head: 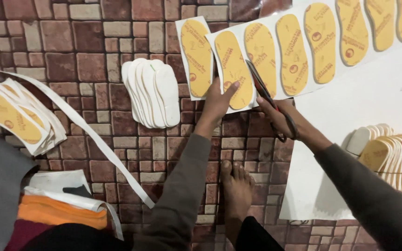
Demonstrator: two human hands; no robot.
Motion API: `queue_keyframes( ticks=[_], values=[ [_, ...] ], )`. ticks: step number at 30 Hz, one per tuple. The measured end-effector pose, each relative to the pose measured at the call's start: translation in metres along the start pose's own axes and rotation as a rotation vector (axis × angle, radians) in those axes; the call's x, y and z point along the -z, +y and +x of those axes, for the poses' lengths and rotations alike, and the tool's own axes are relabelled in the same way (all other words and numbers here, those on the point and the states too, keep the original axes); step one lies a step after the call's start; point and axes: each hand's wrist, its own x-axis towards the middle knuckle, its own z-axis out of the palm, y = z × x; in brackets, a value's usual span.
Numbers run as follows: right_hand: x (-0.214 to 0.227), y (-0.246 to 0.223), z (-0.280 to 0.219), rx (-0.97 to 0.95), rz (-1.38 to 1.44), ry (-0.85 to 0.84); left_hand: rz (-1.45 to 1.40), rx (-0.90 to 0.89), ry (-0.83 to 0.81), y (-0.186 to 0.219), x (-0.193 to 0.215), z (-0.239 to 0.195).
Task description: The person cuts out yellow insoles from a sheet using scissors. They then stack the cut insoles and handle a separate stack of white insoles.
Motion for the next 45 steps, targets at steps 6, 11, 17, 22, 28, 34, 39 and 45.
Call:
queue_keyframes(
  ticks=[6,11,17,22,28,34,39,45],
  values=[
    [-0.002,0.014,0.021,0.001,-0.112,0.011,-0.198,0.014,-0.044,0.002,-0.001,-0.005],
    [-0.005,0.027,0.045,0.080,0.111,-0.013,-0.270,-0.008,-0.065,0.003,-0.001,-0.002],
    [-0.012,-0.039,-0.004,-0.004,0.190,-0.001,-0.277,0.009,-0.073,0.008,0.004,-0.006],
    [-0.010,-0.059,0.006,0.030,0.121,0.043,-0.328,0.053,-0.141,0.009,0.005,-0.011],
    [-0.006,-0.064,0.016,0.059,0.003,0.045,-0.290,0.045,-0.154,0.012,0.011,-0.016],
    [-0.006,-0.035,0.034,0.186,-0.004,0.198,-0.018,-0.062,-0.046,0.017,0.012,-0.025],
    [-0.020,-0.006,0.011,0.342,-0.319,0.554,0.628,-0.252,0.215,0.044,0.029,-0.013],
    [-0.028,0.008,0.018,0.172,-0.466,0.556,1.466,-0.424,0.744,0.025,0.002,-0.010]
  ],
)
